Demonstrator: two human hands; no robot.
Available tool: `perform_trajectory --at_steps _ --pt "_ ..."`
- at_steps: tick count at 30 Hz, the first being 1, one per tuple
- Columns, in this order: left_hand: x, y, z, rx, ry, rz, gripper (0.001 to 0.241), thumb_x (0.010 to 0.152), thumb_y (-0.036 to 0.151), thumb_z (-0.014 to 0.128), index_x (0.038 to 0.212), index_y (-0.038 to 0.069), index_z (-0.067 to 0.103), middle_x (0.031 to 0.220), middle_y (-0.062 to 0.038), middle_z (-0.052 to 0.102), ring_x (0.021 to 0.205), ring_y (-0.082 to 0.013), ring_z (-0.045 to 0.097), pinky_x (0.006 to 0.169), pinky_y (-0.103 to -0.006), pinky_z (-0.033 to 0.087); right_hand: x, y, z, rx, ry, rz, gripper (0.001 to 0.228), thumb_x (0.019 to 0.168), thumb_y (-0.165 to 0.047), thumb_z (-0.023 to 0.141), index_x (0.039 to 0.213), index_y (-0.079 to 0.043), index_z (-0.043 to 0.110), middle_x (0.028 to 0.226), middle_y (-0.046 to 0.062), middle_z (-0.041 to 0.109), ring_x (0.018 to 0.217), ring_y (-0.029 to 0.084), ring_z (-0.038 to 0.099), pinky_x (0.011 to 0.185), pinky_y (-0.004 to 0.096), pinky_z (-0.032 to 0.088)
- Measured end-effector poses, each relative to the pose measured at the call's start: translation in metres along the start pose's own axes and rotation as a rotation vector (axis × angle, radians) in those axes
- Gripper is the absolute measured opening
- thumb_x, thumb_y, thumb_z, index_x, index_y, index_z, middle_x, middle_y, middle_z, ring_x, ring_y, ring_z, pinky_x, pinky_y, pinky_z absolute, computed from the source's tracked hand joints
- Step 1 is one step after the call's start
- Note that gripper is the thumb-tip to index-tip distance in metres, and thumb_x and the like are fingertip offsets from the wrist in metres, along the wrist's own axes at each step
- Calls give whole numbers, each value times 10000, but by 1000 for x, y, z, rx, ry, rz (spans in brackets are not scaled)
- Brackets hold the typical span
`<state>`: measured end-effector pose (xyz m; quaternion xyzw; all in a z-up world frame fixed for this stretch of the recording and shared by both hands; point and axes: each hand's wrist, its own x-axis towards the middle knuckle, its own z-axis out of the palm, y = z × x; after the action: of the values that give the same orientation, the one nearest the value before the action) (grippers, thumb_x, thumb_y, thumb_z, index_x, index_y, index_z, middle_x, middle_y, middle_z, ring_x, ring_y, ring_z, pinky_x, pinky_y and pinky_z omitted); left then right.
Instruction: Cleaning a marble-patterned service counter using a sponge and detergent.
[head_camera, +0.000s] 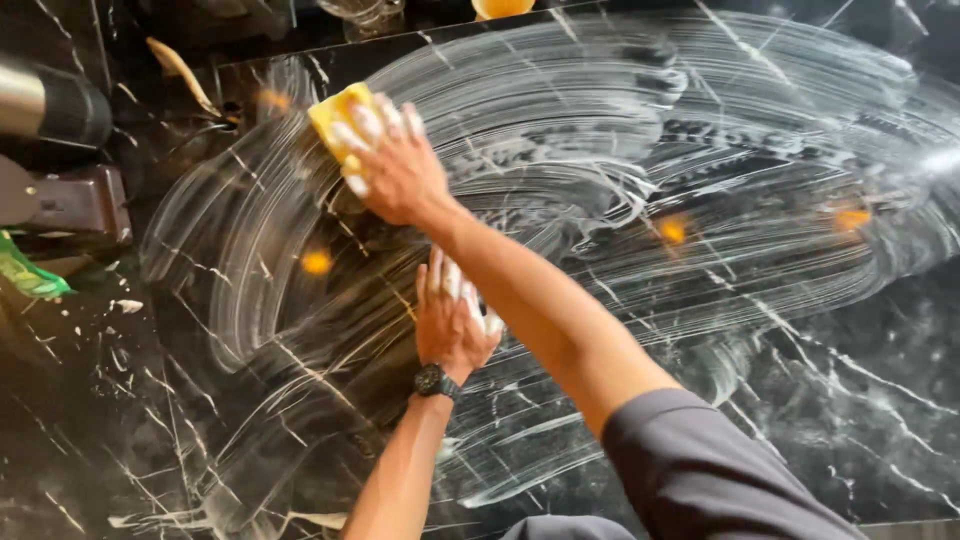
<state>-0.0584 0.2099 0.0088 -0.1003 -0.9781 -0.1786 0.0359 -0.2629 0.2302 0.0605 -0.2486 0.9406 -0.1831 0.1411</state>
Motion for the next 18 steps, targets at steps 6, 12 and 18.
perform_trajectory --at_steps 6,12,18 --pt "2 0 7 113 -11 -91 796 962 466 463 1589 -13 353 1663 -221 329 1541 -374 326 1266 -529 222 -21 159 0 111 251 202 333 878 -276 558 1108 -104 726 1064 154 741 908 320 678 900 488 488" --pt "2 2 8 187 -24 -115 794 999 464 428 1621 -9 289 1698 -196 249 1578 -341 234 1299 -488 151 -171 295 -17 -115 432 674 675 1055 -460 376 1595 -54 376 1655 185 242 1502 419 177 1186 587 103" --pt "-39 6 19 270 228 -49 748 965 429 588 1571 16 439 1638 -215 369 1525 -346 342 1265 -517 233 -270 113 26 -442 190 301 519 973 -439 563 1413 -200 701 1460 187 636 1506 491 296 1232 654 96"
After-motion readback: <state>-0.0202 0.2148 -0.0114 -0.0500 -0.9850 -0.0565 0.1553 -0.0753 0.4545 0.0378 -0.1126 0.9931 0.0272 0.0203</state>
